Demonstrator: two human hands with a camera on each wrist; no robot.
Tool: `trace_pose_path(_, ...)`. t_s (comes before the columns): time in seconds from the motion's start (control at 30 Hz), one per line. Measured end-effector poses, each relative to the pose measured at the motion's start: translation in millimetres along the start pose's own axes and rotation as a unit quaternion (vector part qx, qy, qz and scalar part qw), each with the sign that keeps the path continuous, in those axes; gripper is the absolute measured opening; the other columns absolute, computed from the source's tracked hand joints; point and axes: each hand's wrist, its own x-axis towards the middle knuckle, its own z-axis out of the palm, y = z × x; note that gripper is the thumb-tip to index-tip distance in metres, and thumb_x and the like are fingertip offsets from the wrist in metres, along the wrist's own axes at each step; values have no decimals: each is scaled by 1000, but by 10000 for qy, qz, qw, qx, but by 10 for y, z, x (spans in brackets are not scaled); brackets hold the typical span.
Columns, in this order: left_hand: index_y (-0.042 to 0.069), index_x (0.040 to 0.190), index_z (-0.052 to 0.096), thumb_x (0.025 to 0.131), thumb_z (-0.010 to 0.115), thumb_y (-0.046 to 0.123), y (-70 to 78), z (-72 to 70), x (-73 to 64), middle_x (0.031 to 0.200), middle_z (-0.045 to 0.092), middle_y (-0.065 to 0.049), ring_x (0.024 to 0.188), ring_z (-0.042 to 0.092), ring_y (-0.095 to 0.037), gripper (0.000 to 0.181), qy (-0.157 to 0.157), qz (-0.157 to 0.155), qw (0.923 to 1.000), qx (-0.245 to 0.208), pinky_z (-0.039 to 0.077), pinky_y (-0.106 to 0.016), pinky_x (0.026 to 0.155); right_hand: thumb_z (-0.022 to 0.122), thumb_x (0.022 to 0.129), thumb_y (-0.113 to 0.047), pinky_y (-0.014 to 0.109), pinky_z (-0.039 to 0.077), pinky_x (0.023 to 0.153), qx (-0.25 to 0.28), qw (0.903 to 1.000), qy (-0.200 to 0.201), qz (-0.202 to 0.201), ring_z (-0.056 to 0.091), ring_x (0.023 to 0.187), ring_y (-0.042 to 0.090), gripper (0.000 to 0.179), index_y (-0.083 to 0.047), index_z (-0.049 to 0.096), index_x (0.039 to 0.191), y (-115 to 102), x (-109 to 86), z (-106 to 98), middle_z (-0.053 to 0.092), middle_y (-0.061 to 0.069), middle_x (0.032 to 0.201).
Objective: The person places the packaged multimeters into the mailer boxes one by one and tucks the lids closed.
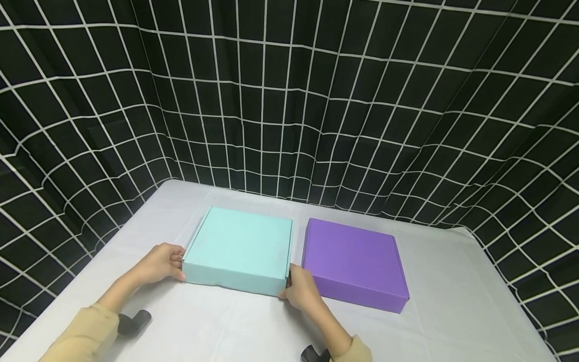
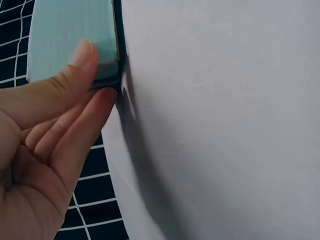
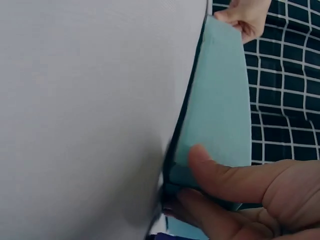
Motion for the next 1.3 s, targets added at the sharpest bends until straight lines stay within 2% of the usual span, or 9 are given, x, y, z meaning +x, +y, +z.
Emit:
trace_pose_path(0.1, -26, 111, 52, 64, 82, 2, 26, 15, -2, 104, 64, -36, 93, 68, -41, 63, 101, -37, 9997, 237, 60, -37, 76, 83, 57, 14, 39, 59, 61, -423, 9988, 244, -10, 67, 75, 35, 44, 17, 61, 95, -52, 3, 18, 66, 30, 85)
trace_pose_path(0.2, -25, 109, 54, 63, 82, 2, 42, 37, -13, 101, 65, -34, 89, 70, -39, 60, 203, -89, 9989, 403, 60, -39, 75, 83, 55, 15, 35, 59, 55, -657, 9969, 430, -74, 67, 68, 35, 38, 17, 61, 86, -98, -12, 33, 65, 30, 77)
trace_pose_path(0.33, -25, 107, 54, 62, 82, 0, 63, 57, -17, 100, 66, -34, 87, 70, -38, 59, 230, -108, 9989, 404, 60, -39, 73, 83, 53, 17, 37, 61, 57, -797, 9947, 632, -137, 69, 71, 40, 38, 18, 61, 85, -128, -33, 45, 65, 31, 76)
trace_pose_path(0.5, -24, 106, 55, 63, 81, -1, 79, 54, 5, 99, 66, -33, 86, 70, -38, 56, 219, -73, 9987, 444, 60, -38, 73, 83, 53, 17, 37, 61, 58, -828, 9941, 699, -83, 69, 71, 40, 38, 18, 62, 84, -130, -37, 53, 65, 31, 76)
trace_pose_path(0.73, -24, 107, 55, 63, 82, 0, 71, 52, 66, 100, 66, -34, 88, 70, -39, 57, 172, -22, 9986, 493, 60, -40, 74, 84, 53, 15, 33, 59, 54, -771, 9949, 654, 6, 67, 66, 34, 37, 17, 62, 83, -96, -1, 34, 65, 30, 75)
trace_pose_path(0.9, -25, 113, 52, 67, 81, 4, 22, 41, 93, 105, 64, -35, 94, 67, -43, 61, 228, 64, 9984, 513, 59, -45, 79, 85, 56, 13, 36, 60, 61, -747, 9958, 531, 45, 68, 74, 36, 39, 16, 62, 88, -58, 24, 33, 67, 29, 81)
trace_pose_path(1.07, -24, 121, 48, 74, 78, 10, -55, 52, 56, 111, 62, -35, 102, 63, -47, 65, 259, 263, 9969, 690, 55, -52, 85, 83, 63, 8, 42, 60, 71, -771, 9958, 357, -332, 69, 87, 42, 47, 16, 62, 103, -35, -20, 33, 67, 31, 94)
trace_pose_path(1.2, -21, 126, 47, 79, 77, 20, -12, -3, -19, 114, 61, -36, 105, 61, -48, 69, 218, 410, 9952, 867, 53, -57, 86, 79, 77, -6, 41, 60, 69, -646, 9976, -153, -211, 70, 85, 36, 46, 14, 61, 113, -52, -73, -133, 69, 27, 98)
trace_pose_path(1.3, -13, 133, 48, 82, 76, 35, 81, -105, -94, 120, 58, -37, 109, 56, -53, 76, 534, 348, 9901, 1251, 48, -66, 87, 74, 86, -16, 41, 60, 71, -269, 9991, -306, -152, 71, 86, 33, 46, 12, 61, 120, -48, -120, -343, 70, 23, 101)
